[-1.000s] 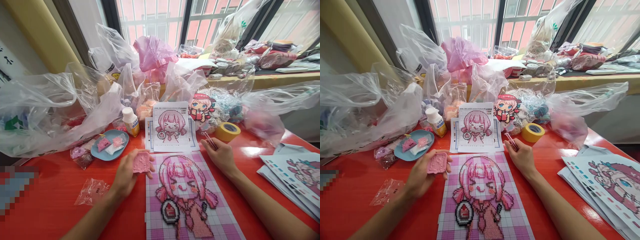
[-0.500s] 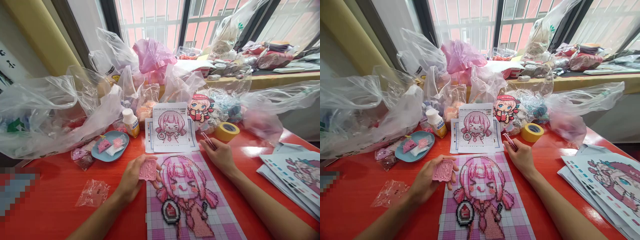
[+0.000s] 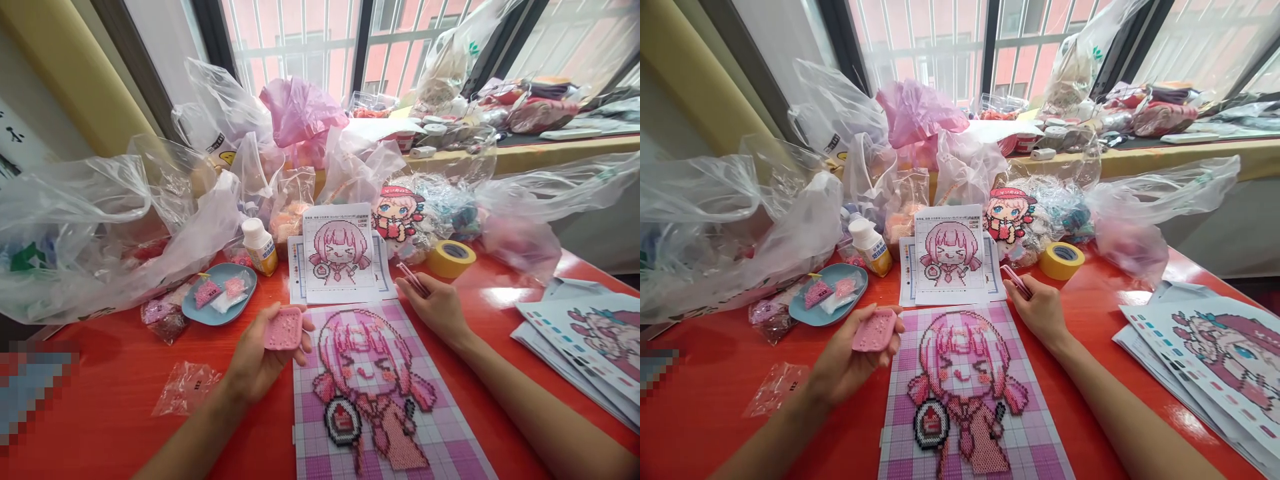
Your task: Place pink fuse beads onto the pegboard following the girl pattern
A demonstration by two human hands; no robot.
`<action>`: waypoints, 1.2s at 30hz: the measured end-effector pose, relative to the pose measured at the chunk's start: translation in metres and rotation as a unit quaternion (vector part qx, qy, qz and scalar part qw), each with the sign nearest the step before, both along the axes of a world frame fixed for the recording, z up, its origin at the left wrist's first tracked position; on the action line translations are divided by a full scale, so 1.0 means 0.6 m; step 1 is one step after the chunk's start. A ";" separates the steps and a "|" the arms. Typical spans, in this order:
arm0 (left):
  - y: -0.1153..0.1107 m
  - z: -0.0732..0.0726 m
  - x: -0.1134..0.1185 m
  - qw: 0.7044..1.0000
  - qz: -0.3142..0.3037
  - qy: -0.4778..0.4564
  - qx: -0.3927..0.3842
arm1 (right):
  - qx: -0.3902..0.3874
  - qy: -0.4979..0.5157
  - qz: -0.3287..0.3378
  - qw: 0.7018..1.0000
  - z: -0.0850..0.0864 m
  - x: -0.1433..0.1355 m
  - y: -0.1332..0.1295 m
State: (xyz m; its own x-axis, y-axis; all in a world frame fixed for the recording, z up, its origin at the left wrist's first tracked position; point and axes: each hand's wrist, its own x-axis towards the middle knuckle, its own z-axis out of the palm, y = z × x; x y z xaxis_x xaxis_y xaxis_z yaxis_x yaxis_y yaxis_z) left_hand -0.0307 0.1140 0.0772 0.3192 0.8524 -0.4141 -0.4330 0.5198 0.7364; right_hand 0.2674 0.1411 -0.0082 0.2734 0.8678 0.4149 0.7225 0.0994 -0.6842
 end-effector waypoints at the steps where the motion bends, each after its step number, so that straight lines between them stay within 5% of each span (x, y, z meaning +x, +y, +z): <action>1: 0.001 0.002 -0.001 1.000 0.005 -0.017 -0.023 | 0.000 0.000 0.001 1.000 0.000 0.000 0.000; 20: 0.003 -0.003 -0.007 0.996 0.025 -0.081 -0.006 | -0.003 -0.005 0.009 1.000 -0.001 -0.001 -0.001; 23: 0.002 -0.003 -0.005 0.997 -0.012 -0.079 -0.021 | -0.004 -0.007 0.009 1.000 -0.001 -0.001 -0.001; 26: -0.002 -0.004 -0.002 0.995 0.026 -0.092 0.002 | -0.002 -0.008 0.010 1.000 0.000 -0.001 -0.001; 36: -0.013 -0.009 0.006 0.994 -0.024 -0.105 -0.004 | 0.009 -0.015 0.015 1.000 0.003 -0.003 -0.002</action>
